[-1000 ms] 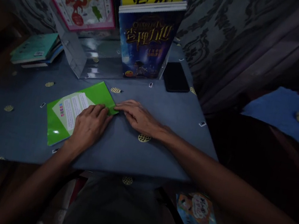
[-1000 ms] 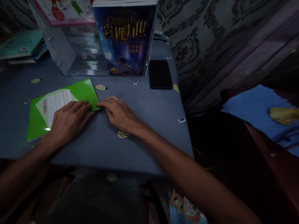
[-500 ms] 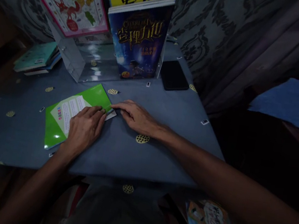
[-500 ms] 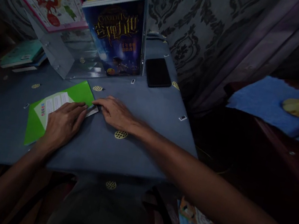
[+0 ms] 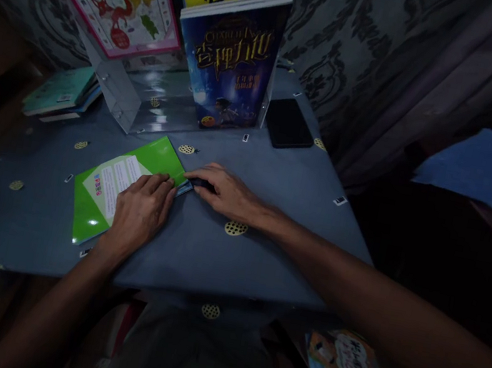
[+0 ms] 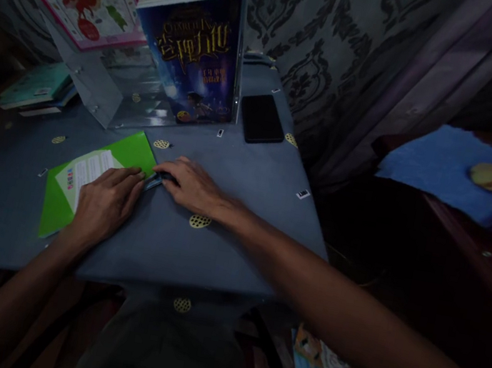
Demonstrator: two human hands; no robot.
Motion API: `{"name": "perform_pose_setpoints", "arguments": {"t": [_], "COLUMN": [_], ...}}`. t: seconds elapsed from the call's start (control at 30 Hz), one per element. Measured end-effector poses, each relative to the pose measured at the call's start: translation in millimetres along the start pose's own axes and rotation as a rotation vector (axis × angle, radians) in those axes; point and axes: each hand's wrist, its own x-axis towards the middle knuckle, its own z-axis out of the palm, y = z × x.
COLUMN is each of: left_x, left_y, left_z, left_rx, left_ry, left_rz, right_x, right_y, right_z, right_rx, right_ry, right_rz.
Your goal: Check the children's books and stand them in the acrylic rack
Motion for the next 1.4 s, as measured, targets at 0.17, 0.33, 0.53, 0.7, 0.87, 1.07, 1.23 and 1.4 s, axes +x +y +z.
{"name": "perform_pose_setpoints", "arguments": {"t": [0.17,0.33,0.53,0.7,0.87,1.07,1.23,1.4], "left_x": [0,-2,-4,-4,-3,-3,-3,-3], "left_y": [0,-1,-4,-4,-3,-3,-4,-3], "left_z": [0,3,9,10,9,9,10,9], "left_rx": [-0.008,0.02,0.04,0.015,0.02,0.067,0.075,0.03], "left_ry": [-0.004,-0.012,-0.003,0.033,0.035,0.041,0.045,0.023], "left_rz": [0.001,0.017,0.041,0.054,0.061,0.07,0.076,0.063], "right_x": [-3,-2,2,5,7,8,10,10], "right_y": [-2,-1,4,4,4,4,7,7], "right_z": [4,4,5,2,1,2,2,-1], "right_rx": [-0.097,-0.196,-0.252,-0.186,-0.146,-0.119,-0.086,-0.055], "right_ry": [0.086,0.037,0.011,0.018,0.011,0.013,0.034,0.035], "right_rz": [0.047,-0.051,-0.097,-0.106,-0.119,-0.1,-0.103,-0.126]}}
